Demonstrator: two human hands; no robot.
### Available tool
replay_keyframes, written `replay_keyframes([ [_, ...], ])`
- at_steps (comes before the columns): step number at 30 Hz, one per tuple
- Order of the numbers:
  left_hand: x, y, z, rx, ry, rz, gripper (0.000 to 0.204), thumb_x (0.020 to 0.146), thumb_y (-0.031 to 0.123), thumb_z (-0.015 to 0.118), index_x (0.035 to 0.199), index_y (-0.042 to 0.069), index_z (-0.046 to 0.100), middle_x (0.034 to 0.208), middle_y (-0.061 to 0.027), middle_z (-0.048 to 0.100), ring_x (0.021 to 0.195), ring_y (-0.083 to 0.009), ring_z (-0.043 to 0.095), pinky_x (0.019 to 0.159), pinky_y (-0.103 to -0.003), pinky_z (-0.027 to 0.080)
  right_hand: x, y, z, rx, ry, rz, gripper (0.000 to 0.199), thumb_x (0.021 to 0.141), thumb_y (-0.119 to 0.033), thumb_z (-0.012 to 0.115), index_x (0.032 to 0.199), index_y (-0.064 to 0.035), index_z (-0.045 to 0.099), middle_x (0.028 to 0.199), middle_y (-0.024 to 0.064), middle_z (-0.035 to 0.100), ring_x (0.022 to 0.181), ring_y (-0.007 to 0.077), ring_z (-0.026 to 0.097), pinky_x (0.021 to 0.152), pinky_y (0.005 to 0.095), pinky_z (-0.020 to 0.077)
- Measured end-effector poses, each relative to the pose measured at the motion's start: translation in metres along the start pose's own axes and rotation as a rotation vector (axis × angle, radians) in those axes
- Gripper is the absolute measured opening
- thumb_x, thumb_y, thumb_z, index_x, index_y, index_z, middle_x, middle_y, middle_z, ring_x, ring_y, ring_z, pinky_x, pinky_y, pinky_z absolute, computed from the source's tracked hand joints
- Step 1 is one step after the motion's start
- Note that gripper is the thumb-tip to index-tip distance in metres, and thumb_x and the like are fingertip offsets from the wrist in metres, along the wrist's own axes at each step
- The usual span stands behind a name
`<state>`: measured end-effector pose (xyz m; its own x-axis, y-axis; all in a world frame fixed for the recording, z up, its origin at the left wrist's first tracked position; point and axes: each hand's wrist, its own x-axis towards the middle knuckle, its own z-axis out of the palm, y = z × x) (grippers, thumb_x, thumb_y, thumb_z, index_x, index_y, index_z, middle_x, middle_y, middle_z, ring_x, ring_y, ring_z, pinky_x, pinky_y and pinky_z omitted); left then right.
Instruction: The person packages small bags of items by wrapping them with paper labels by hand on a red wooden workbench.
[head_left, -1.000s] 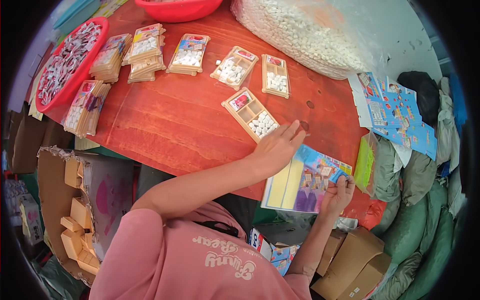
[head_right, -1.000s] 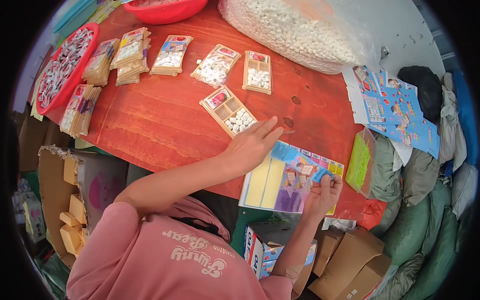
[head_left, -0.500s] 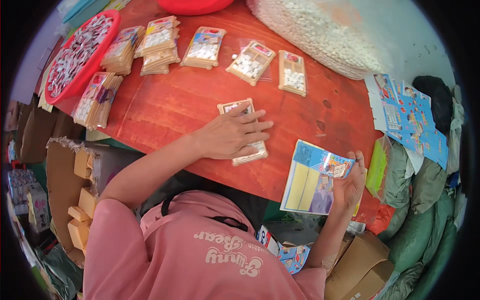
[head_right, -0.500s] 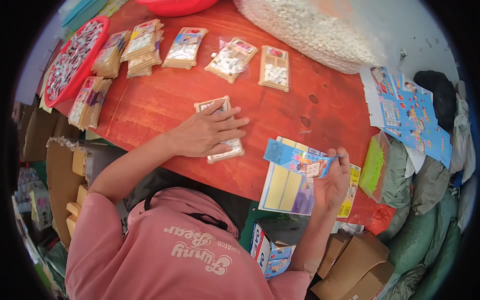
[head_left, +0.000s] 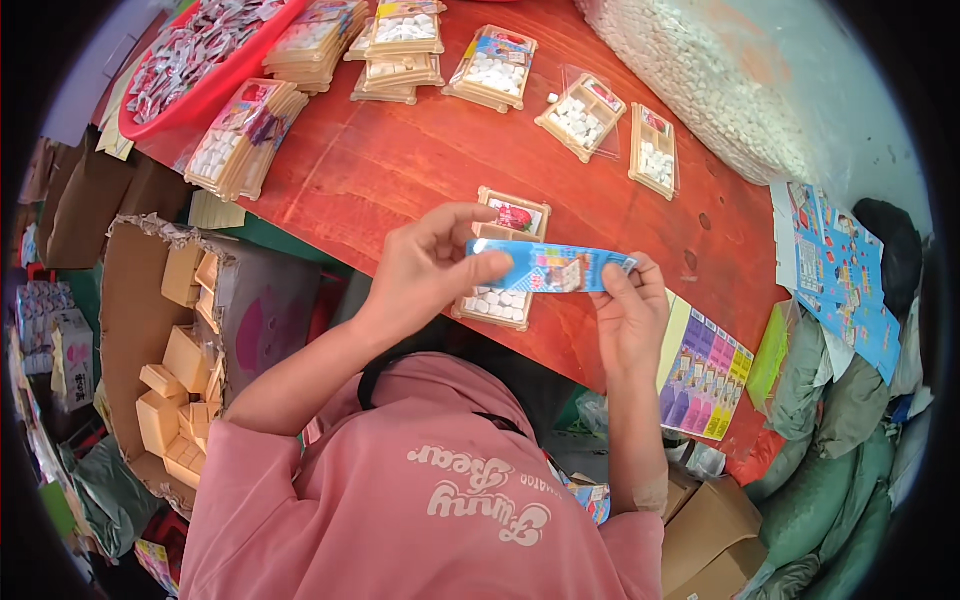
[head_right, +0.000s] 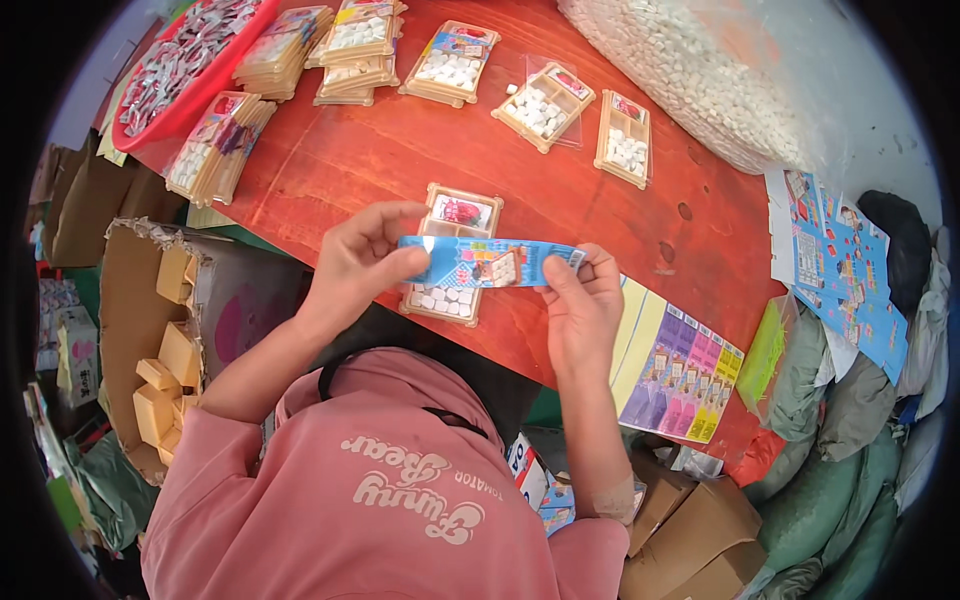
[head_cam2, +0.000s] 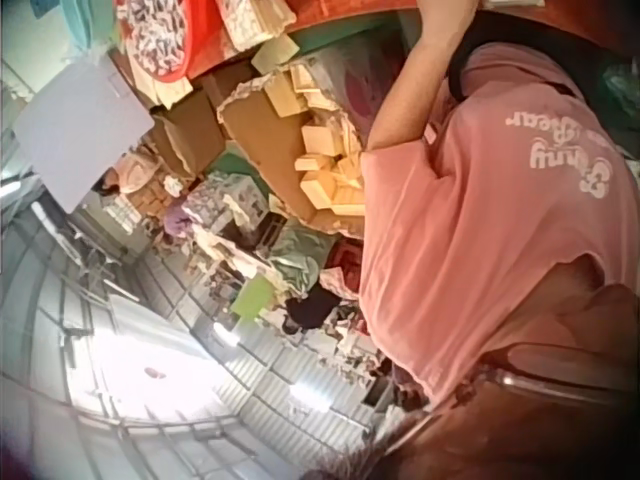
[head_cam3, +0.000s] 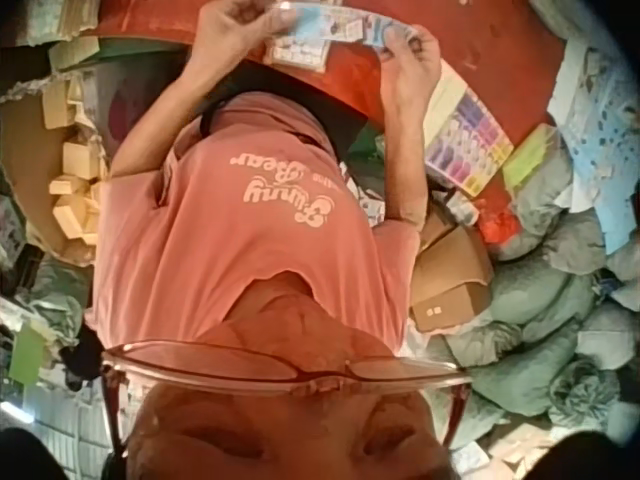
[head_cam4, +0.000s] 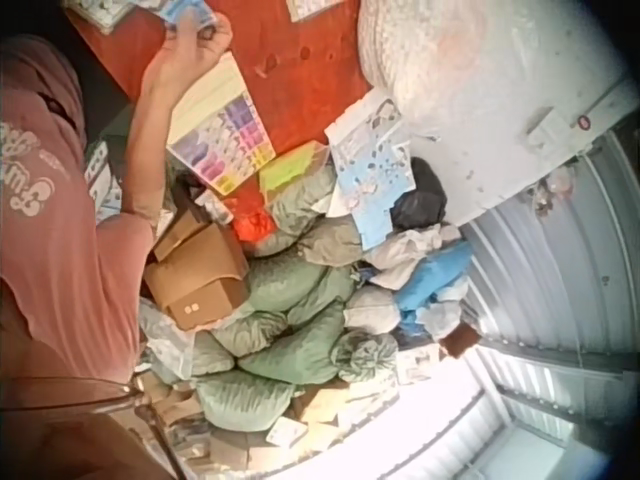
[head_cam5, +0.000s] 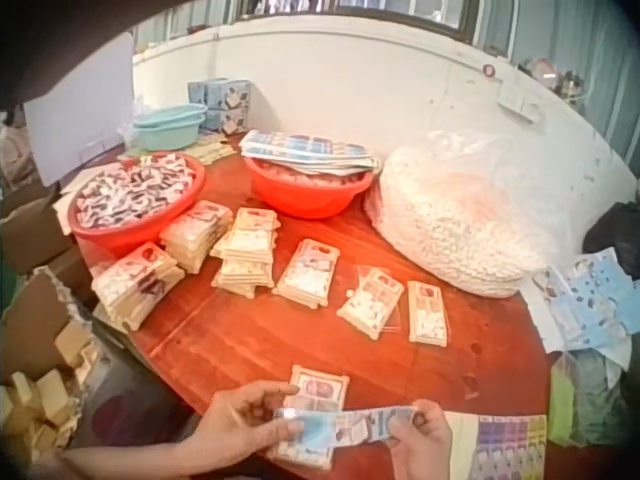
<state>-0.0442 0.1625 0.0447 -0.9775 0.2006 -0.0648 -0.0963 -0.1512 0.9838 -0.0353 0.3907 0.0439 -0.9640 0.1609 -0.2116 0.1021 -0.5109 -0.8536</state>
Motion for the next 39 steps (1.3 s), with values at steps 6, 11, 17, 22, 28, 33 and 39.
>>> replay_keyframes([
  [6, 0.026, -0.008, -0.022, 0.361, 0.089, -0.036, 0.035, 0.077, 0.01, 0.068, 0.107, -0.003, 0.057, 0.064, -0.0056, 0.056, 0.056, -0.0091, 0.055, 0.047, -0.025, 0.044, 0.003, 0.024, 0.008, -0.315, 0.091, -0.078, 0.036, 0.073, 0.003, 0.07, 0.099, -0.0026, 0.045, 0.082, 0.0048, 0.057, 0.071, 0.0097, 0.056, 0.062, 0.0214, 0.0472],
  [11, 0.033, -0.007, -0.022, 0.499, 0.071, -0.05, 0.036, 0.078, 0.009, 0.069, 0.109, 0.0, 0.055, 0.063, -0.0011, 0.052, 0.054, -0.0054, 0.049, 0.046, -0.021, 0.04, 0.011, 0.032, 0.009, -0.484, 0.136, -0.129, 0.038, 0.071, 0.001, 0.073, 0.097, -0.0022, 0.045, 0.08, 0.0045, 0.056, 0.07, 0.0073, 0.054, 0.062, 0.0191, 0.0454],
  [17, 0.033, -0.012, -0.025, 0.646, 0.06, 0.034, 0.028, 0.076, 0.008, 0.069, 0.099, 0.001, 0.054, 0.061, -0.0044, 0.051, 0.052, -0.0091, 0.05, 0.045, -0.025, 0.04, 0.007, 0.03, 0.019, -0.892, 0.15, -0.207, 0.037, 0.069, -0.005, 0.074, 0.092, -0.0028, 0.045, 0.078, 0.0062, 0.056, 0.068, 0.0128, 0.056, 0.061, 0.0264, 0.0456],
  [22, -0.002, -0.001, -0.042, 0.733, 0.103, 0.041, 0.024, 0.075, 0.005, 0.067, 0.091, 0.0, 0.05, 0.062, -0.0058, 0.051, 0.055, -0.0089, 0.052, 0.046, -0.025, 0.04, -0.008, 0.039, 0.048, -1.194, 0.054, -0.208, 0.036, 0.068, -0.013, 0.073, 0.089, -0.004, 0.046, 0.077, 0.0128, 0.056, 0.07, 0.0289, 0.058, 0.064, 0.0382, 0.0457],
  [28, -0.066, -0.026, -0.072, 0.438, 0.477, -0.102, 0.015, 0.082, 0.004, 0.062, 0.083, 0.001, 0.047, 0.067, -0.0044, 0.055, 0.063, -0.0052, 0.054, 0.054, -0.023, 0.047, -0.032, 0.073, 0.078, -1.195, -0.204, -0.266, 0.035, 0.071, -0.012, 0.071, 0.092, -0.0042, 0.044, 0.081, 0.0136, 0.054, 0.073, 0.0312, 0.057, 0.064, 0.0399, 0.0446],
  [33, -0.081, -0.053, -0.065, 0.219, 0.514, -0.038, 0.011, 0.087, 0.007, 0.058, 0.092, -0.002, 0.055, 0.075, -0.0024, 0.058, 0.069, -0.0046, 0.055, 0.059, -0.021, 0.046, -0.033, 0.071, 0.087, -1.183, -0.217, -0.125, 0.036, 0.071, -0.013, 0.071, 0.092, -0.004, 0.043, 0.082, 0.0133, 0.054, 0.072, 0.0307, 0.057, 0.064, 0.0404, 0.0444],
  [39, -0.082, -0.044, -0.052, 0.262, 0.532, -0.02, 0.023, 0.086, 0.017, 0.061, 0.096, -0.004, 0.056, 0.078, -0.0044, 0.061, 0.07, -0.0057, 0.056, 0.06, -0.021, 0.046, -0.034, 0.071, 0.086, -1.207, -0.219, -0.161, 0.037, 0.07, -0.012, 0.071, 0.092, -0.0041, 0.043, 0.082, 0.0118, 0.054, 0.073, 0.028, 0.056, 0.065, 0.039, 0.0443],
])
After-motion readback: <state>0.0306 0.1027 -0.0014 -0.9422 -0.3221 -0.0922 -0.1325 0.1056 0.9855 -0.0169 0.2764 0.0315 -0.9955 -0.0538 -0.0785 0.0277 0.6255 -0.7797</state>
